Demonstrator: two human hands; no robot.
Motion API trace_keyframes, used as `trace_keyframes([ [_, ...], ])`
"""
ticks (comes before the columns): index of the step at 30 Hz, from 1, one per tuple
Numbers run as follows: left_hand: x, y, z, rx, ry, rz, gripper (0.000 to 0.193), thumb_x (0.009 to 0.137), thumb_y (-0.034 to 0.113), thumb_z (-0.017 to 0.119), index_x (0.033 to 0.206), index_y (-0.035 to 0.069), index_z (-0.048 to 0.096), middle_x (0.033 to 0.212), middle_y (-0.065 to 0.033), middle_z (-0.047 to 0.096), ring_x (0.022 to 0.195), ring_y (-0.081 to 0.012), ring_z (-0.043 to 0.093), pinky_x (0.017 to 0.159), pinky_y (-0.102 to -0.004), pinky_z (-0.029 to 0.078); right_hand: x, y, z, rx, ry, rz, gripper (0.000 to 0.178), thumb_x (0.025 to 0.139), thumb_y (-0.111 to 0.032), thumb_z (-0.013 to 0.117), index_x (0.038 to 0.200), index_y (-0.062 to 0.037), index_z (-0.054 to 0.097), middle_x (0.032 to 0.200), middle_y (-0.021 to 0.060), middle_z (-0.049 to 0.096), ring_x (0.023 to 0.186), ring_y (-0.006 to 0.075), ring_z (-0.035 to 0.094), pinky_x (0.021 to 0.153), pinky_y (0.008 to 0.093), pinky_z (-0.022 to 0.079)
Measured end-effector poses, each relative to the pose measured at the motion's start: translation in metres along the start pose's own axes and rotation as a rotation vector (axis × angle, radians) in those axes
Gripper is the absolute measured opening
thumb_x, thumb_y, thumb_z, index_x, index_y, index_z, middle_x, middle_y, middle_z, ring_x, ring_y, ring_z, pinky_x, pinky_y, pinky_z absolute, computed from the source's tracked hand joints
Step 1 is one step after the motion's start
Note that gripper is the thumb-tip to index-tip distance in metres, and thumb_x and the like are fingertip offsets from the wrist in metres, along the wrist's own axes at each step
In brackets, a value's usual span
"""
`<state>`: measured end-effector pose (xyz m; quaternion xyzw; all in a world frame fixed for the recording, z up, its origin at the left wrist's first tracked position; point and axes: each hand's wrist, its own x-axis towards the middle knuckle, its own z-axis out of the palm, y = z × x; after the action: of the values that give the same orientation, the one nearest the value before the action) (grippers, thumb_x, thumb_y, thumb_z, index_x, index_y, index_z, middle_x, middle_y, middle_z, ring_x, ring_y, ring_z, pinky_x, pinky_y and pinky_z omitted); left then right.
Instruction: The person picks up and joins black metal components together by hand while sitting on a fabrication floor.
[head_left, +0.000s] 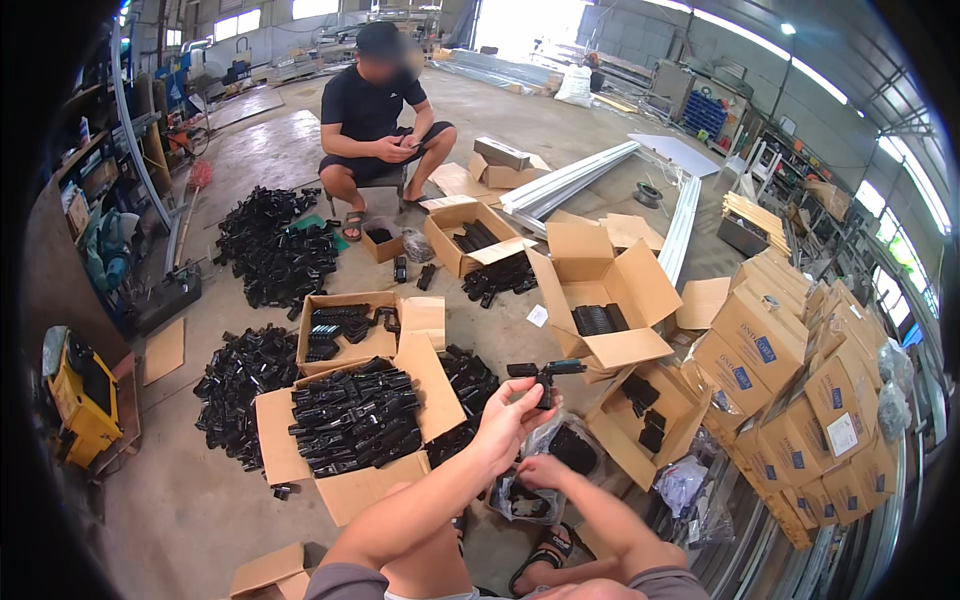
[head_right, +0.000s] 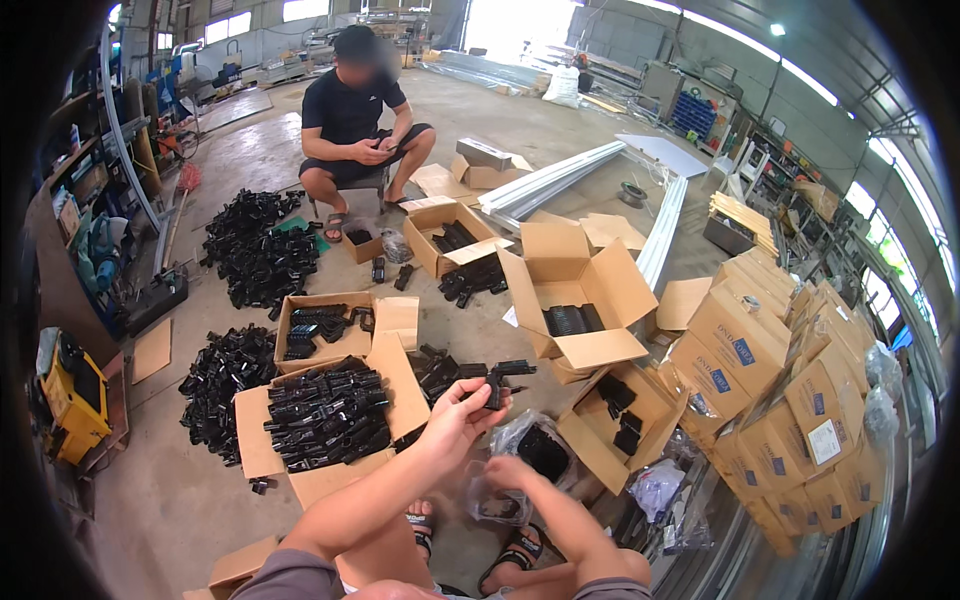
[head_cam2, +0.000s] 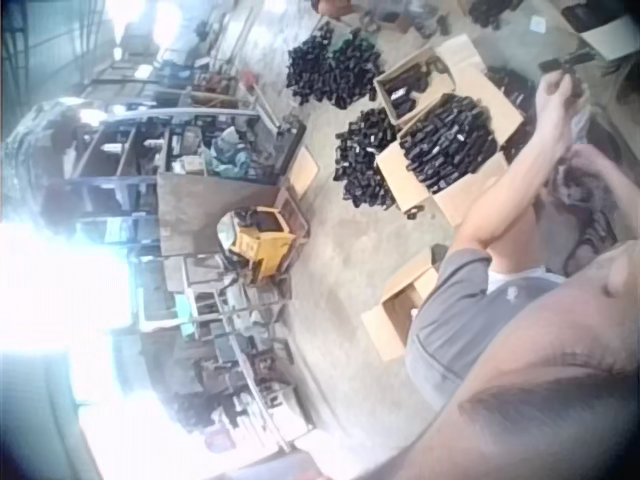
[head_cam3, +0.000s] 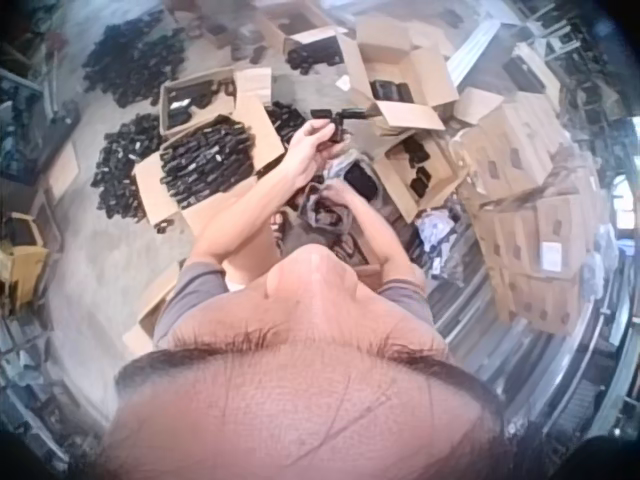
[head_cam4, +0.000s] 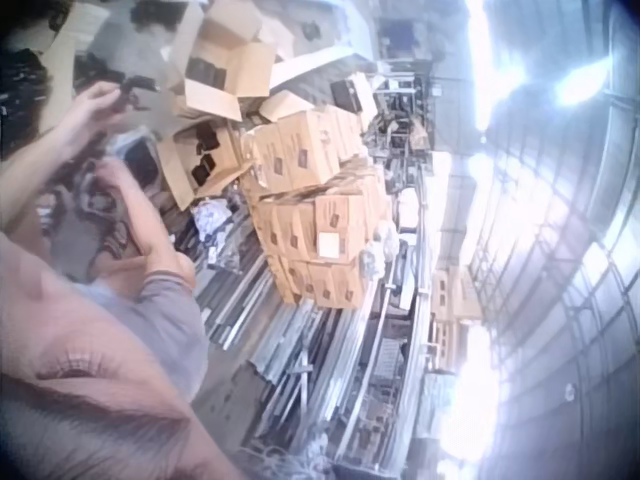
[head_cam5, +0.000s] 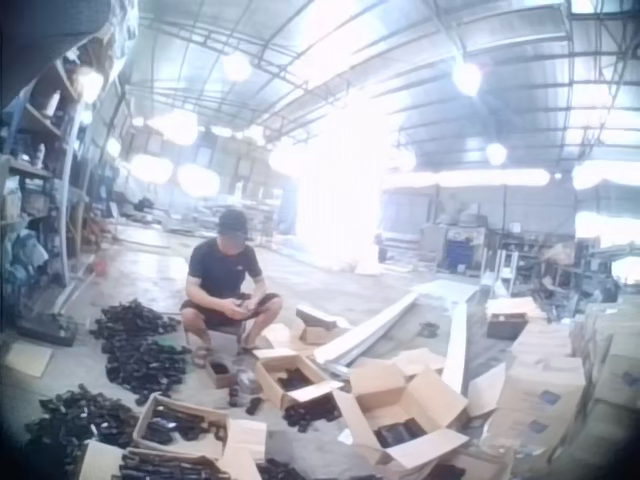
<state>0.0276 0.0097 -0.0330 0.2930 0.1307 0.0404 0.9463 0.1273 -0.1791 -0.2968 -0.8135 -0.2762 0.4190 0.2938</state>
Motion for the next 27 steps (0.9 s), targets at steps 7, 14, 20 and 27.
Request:
trace_keyframes([
  [7,0.002,-0.008,-0.004,0.048,-0.017,-0.029,0.024,0.097,0.012,0.063,0.116,0.006,0.050,0.112,-0.0126,0.065,0.102,-0.0206,0.066,0.091,-0.0329,0.056,-0.113,-0.139,-0.104,0.793,0.143,-0.243,0.023,0.101,-0.017,0.056,0.113,0.0017,0.062,0.101,0.0118,0.068,0.090,0.0198,0.069,0.081,0.0332,0.058],
  [14,-0.006,-0.018,0.011,0.092,-0.033,-0.035,0.019,0.099,0.013,0.060,0.116,0.007,0.053,0.116,-0.0107,0.065,0.111,-0.0219,0.064,0.093,-0.0350,0.056,-0.183,-0.199,-0.099,1.089,0.571,-0.399,0.027,0.098,-0.007,0.058,0.121,0.0053,0.060,0.107,0.0135,0.068,0.096,0.0204,0.068,0.087,0.0327,0.055],
  [20,-0.013,-0.030,0.015,0.206,-0.015,0.025,0.025,0.100,0.014,0.059,0.121,0.006,0.050,0.118,-0.0156,0.066,0.107,-0.0220,0.066,0.092,-0.0328,0.056,-0.182,-0.196,-0.093,0.958,0.649,-0.307,0.026,0.092,-0.010,0.069,0.114,0.0030,0.069,0.098,0.0067,0.071,0.086,0.0113,0.067,0.070,0.0238,0.050],
  [27,-0.020,-0.053,0.023,0.359,-0.046,0.175,0.026,0.099,0.008,0.059,0.122,0.005,0.047,0.119,-0.0129,0.066,0.107,-0.0165,0.065,0.094,-0.0339,0.054,-0.173,-0.203,-0.081,0.748,0.833,-0.356,0.019,0.092,-0.006,0.070,0.109,0.0010,0.073,0.096,0.0035,0.070,0.080,0.0062,0.060,0.067,0.0219,0.048],
])
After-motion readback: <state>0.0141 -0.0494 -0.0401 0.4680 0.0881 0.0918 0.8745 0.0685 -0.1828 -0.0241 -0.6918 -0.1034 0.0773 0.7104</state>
